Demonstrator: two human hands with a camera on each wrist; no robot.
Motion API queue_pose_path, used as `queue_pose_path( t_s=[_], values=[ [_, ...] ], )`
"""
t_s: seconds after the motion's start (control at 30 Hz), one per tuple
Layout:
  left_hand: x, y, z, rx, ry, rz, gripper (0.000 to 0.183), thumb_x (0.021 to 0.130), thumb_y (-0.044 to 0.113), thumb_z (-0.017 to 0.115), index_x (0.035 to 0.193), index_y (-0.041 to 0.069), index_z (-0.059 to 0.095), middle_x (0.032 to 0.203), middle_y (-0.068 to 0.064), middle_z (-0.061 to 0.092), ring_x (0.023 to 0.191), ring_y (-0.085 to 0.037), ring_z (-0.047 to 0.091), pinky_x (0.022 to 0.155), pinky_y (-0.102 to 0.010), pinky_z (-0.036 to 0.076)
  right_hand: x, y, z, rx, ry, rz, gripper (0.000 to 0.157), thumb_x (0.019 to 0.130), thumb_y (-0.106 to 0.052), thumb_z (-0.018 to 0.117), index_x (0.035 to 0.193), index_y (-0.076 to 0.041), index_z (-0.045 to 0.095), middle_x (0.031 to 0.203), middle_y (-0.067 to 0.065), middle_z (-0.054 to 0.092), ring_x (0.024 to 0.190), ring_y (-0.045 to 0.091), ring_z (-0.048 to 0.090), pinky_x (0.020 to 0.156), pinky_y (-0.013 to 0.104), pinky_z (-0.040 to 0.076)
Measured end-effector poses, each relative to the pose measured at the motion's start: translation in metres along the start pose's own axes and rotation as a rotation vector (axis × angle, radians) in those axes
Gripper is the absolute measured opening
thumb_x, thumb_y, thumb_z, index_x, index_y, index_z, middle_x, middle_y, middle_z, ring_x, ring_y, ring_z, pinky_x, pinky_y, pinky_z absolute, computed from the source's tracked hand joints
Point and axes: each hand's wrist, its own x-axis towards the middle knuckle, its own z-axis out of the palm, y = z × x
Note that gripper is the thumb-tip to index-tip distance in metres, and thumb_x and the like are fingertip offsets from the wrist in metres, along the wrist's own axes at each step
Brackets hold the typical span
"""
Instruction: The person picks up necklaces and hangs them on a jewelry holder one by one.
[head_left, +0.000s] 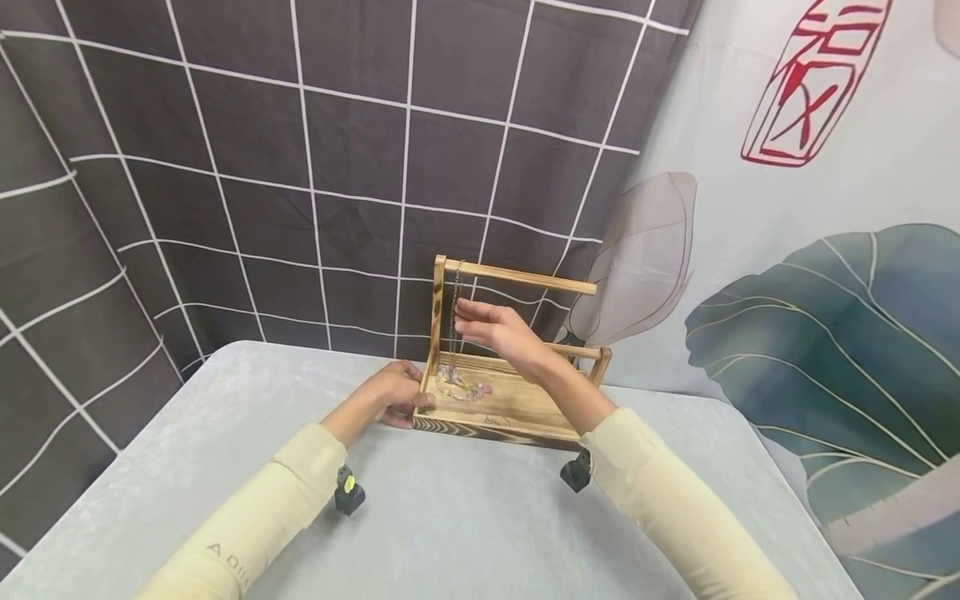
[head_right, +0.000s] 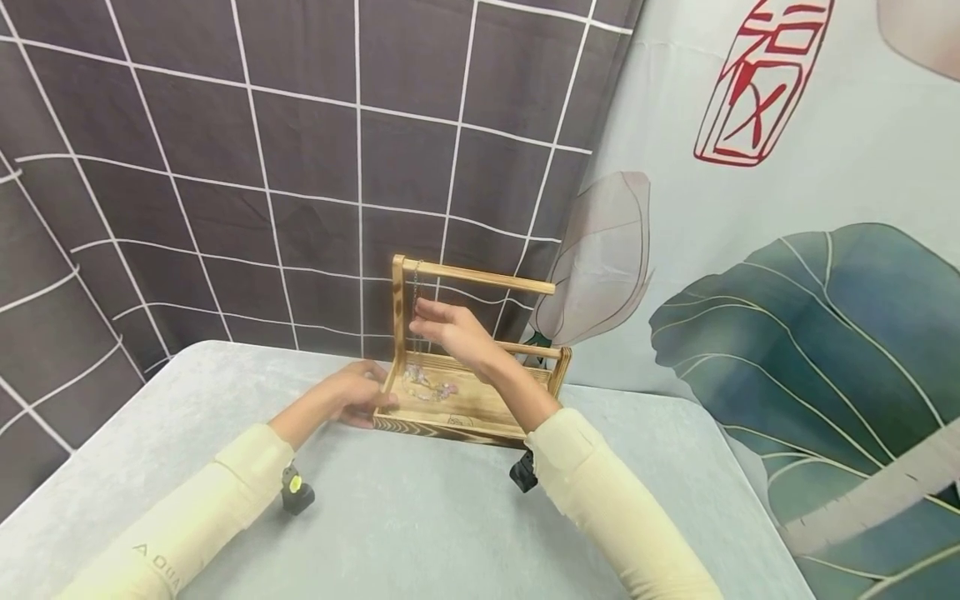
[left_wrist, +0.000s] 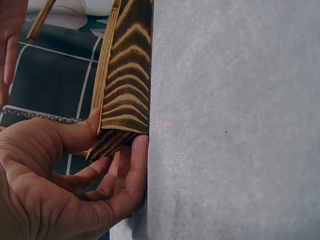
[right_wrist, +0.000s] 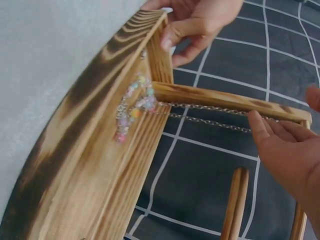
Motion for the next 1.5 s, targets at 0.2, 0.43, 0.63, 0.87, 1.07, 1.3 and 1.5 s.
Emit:
queue_pose_path(
  t_s=[0.2,0.43,0.63,0.87,1.07,1.3,1.5],
  values=[
    [0.0,0.001,0.0,0.013,0.0,0.001,0.051,0.101,0.005,0.08,0.143,0.001,0.051,0.105,-0.018,0.076,0.092,-0.025,0.077,0.076,-0.038,0.075,-0.008,0.01,0.004,-0.158,-0.078,0.027,0.068,0.12,-0.034,0.051,0.176,-0.001,0.032,0.184,0.019,0.034,0.166,0.044,0.043,0.143,0.058,0.034],
    [0.0,0.002,-0.001,0.012,0.002,-0.008,0.052,0.101,0.005,0.081,0.143,0.002,0.051,0.105,-0.017,0.075,0.092,-0.025,0.076,0.074,-0.037,0.075,-0.014,0.022,0.004,-0.264,-0.147,0.026,0.069,0.123,-0.042,0.041,0.176,0.001,0.028,0.187,0.016,0.03,0.17,0.042,0.036,0.144,0.061,0.032],
    [-0.001,0.002,-0.002,0.012,0.004,-0.008,0.053,0.1,0.005,0.082,0.143,0.003,0.051,0.105,-0.018,0.076,0.091,-0.024,0.076,0.075,-0.038,0.075,-0.019,0.036,0.002,-0.292,-0.162,0.046,0.067,0.123,-0.039,0.044,0.175,0.001,0.032,0.184,0.019,0.034,0.171,0.041,0.034,0.144,0.061,0.03],
    [-0.002,0.001,-0.003,0.014,0.013,-0.008,0.052,0.101,0.007,0.082,0.142,0.002,0.052,0.107,-0.019,0.077,0.093,-0.025,0.077,0.076,-0.04,0.076,-0.025,0.056,-0.003,-0.415,-0.15,0.013,0.057,0.121,-0.028,0.048,0.168,0.006,0.045,0.173,0.028,0.05,0.161,0.045,0.05,0.135,0.059,0.047],
    [0.001,0.001,-0.003,0.001,0.007,-0.009,0.052,0.101,0.006,0.082,0.143,0.003,0.052,0.107,-0.02,0.079,0.092,-0.025,0.078,0.075,-0.038,0.075,-0.032,0.071,-0.01,-0.509,-0.14,0.019,0.05,0.118,-0.022,0.052,0.159,0.005,0.058,0.157,0.026,0.067,0.133,0.044,0.072,0.123,0.057,0.059],
    [-0.001,0.003,-0.003,-0.004,0.008,-0.015,0.052,0.1,0.005,0.081,0.143,0.004,0.052,0.108,-0.019,0.079,0.093,-0.026,0.079,0.077,-0.039,0.076,-0.032,0.088,-0.019,-0.702,-0.164,0.03,0.044,0.117,-0.021,0.051,0.154,-0.001,0.066,0.156,0.019,0.07,0.146,0.038,0.065,0.13,0.06,0.053],
    [-0.002,0.002,-0.001,0.0,0.012,-0.023,0.054,0.1,0.005,0.082,0.144,0.004,0.052,0.109,-0.021,0.079,0.094,-0.027,0.079,0.078,-0.04,0.076,-0.031,0.11,-0.033,-0.77,-0.227,-0.044,0.047,0.12,-0.031,0.048,0.156,-0.007,0.066,0.161,0.017,0.067,0.153,0.041,0.06,0.135,0.06,0.048]
  ],
)
